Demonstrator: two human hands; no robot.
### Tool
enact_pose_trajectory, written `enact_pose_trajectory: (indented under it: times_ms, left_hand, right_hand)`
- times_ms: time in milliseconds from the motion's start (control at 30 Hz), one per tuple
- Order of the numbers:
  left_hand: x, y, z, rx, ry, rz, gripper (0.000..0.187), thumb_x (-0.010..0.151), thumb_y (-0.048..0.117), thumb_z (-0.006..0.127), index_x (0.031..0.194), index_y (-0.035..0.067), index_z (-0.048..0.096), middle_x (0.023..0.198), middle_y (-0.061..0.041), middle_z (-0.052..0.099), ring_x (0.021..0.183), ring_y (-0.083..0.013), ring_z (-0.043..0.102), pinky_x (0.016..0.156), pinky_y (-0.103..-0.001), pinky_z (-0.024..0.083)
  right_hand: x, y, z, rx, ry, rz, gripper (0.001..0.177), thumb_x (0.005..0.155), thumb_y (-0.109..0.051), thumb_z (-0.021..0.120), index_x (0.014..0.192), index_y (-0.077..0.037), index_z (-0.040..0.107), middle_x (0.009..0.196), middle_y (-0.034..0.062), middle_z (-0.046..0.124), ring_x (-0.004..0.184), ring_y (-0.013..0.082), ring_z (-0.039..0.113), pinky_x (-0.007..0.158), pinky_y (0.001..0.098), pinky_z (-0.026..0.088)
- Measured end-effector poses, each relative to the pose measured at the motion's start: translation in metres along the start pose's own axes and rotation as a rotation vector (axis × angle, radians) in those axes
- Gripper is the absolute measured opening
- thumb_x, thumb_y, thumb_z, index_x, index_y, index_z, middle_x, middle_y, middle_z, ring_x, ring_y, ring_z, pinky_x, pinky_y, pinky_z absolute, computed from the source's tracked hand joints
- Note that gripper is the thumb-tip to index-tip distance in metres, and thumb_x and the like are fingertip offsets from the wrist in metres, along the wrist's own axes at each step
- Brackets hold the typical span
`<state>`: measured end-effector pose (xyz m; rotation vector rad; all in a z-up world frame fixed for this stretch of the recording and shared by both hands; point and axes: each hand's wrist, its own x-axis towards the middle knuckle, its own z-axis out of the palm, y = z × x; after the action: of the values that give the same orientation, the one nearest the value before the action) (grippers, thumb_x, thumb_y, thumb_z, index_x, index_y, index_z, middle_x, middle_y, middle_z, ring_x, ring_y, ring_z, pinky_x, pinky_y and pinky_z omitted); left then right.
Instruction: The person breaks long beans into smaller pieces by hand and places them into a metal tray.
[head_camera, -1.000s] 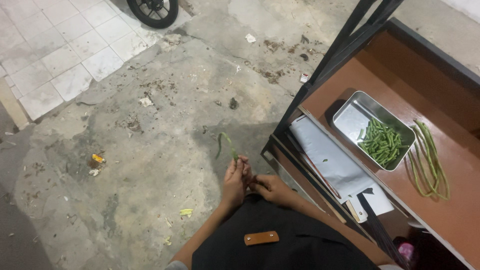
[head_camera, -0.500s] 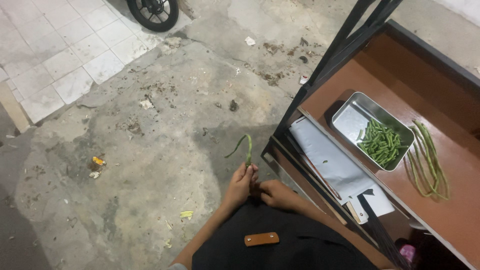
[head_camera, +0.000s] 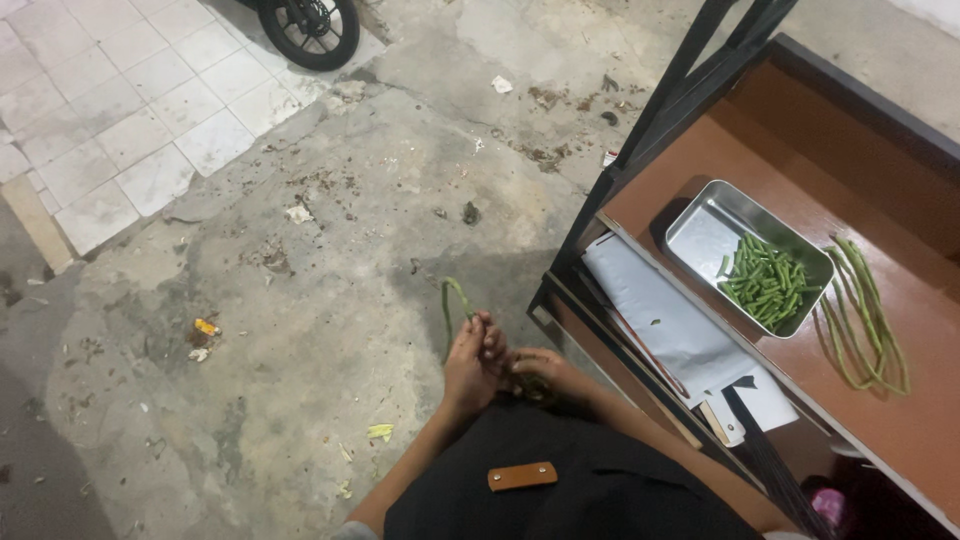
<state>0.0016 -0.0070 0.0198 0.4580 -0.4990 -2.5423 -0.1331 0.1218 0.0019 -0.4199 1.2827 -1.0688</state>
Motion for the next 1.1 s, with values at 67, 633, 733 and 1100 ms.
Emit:
enact_pose_trajectory:
  times_ms: [67, 633, 733, 1100]
  left_hand:
    - [-0.002, -0.002, 0.006, -0.049, -0.077, 0.018, 0.018, 0.111, 0.025, 0.041, 0.115, 0.01, 0.05, 0.081, 0.001, 0.046, 0.069, -0.0103, 0.043, 0.066, -0.028, 0.042]
    - [0.002, -0.016, 0.033, -0.057, -0.063, -0.03, 0.018, 0.111, 0.027, 0.042, 0.116, 0.012, 0.052, 0.097, -0.003, 0.055, 0.089, -0.0166, 0.056, 0.083, -0.032, 0.049]
    - [0.003, -0.018, 0.049, -0.132, -0.146, -0.073, 0.017, 0.114, 0.027, 0.044, 0.12, 0.013, 0.051, 0.099, -0.003, 0.054, 0.094, -0.0162, 0.056, 0.09, -0.033, 0.048]
    - [0.027, -0.052, 0.089, -0.005, -0.212, -0.134, 0.017, 0.112, 0.024, 0.042, 0.119, 0.013, 0.052, 0.099, -0.004, 0.055, 0.096, -0.0161, 0.056, 0.098, -0.04, 0.049]
  right_hand:
    - [-0.001, 0.005, -0.004, 0.15, -0.071, 0.039, 0.035, 0.097, -0.036, 0.059, 0.118, -0.01, 0.067, 0.085, 0.0058, 0.068, 0.06, 0.0076, 0.061, 0.048, 0.0206, 0.048]
    - [-0.06, -0.043, 0.025, 0.301, 0.108, -0.029, 0.038, 0.099, -0.044, 0.05, 0.124, -0.018, 0.064, 0.078, -0.0019, 0.058, 0.055, 0.0032, 0.05, 0.04, 0.0172, 0.031]
    - [-0.062, -0.037, 0.011, 0.477, -0.034, -0.199, 0.036, 0.104, -0.043, 0.052, 0.115, -0.01, 0.062, 0.074, 0.0021, 0.057, 0.048, 0.0061, 0.045, 0.036, 0.0188, 0.03]
    - [-0.062, -0.001, -0.055, 1.006, 0.061, -0.114, 0.02, 0.105, -0.026, 0.051, 0.097, -0.009, 0.057, 0.071, 0.0014, 0.054, 0.048, 0.0069, 0.043, 0.033, 0.0178, 0.027]
